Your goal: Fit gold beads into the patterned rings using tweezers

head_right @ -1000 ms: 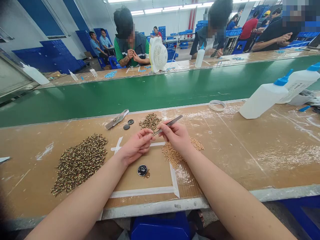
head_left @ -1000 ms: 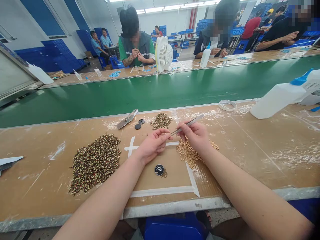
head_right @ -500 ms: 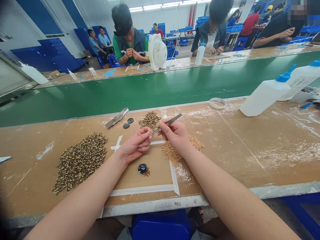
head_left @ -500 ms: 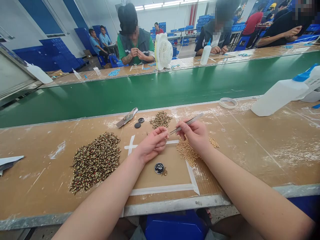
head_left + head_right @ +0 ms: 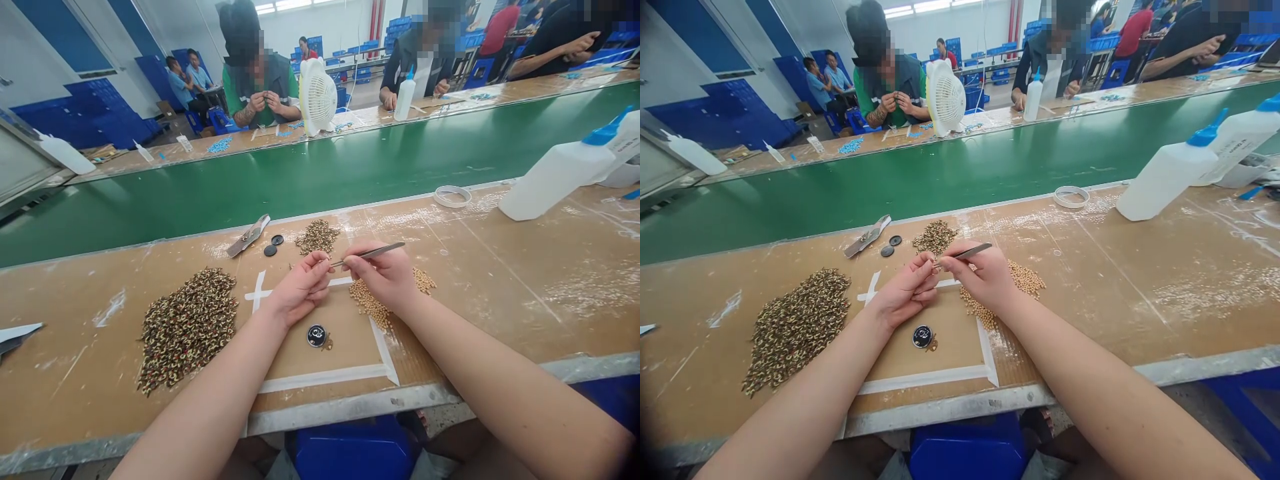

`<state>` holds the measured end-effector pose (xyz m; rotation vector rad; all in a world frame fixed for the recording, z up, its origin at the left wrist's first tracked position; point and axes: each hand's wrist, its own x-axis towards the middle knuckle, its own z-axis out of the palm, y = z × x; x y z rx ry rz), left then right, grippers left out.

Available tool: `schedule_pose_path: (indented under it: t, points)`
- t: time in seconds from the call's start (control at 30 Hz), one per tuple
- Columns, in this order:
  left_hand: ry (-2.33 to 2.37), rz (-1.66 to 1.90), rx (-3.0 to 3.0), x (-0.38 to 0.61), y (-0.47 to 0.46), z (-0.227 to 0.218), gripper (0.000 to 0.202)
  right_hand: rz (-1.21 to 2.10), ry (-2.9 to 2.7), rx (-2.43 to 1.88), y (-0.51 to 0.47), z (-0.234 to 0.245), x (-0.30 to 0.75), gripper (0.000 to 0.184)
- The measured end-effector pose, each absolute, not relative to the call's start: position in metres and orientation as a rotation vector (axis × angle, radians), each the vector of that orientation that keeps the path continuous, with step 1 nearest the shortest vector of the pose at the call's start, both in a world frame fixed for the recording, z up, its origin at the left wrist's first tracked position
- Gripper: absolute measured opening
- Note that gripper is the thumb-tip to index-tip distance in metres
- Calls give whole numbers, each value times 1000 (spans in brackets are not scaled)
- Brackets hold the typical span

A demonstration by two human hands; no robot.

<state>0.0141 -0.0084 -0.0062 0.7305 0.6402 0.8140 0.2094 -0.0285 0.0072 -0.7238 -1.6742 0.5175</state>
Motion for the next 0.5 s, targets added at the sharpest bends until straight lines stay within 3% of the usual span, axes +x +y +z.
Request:
schedule_pose_path:
  t: [0.2,0.5]
  points:
    - [639,811,733,13,-7,-8,37,437,-1703,-658,-29,9,208,9]
    - [641,808,733,15,-8,-6,36,508,-1714,-660,-28,9,210,12]
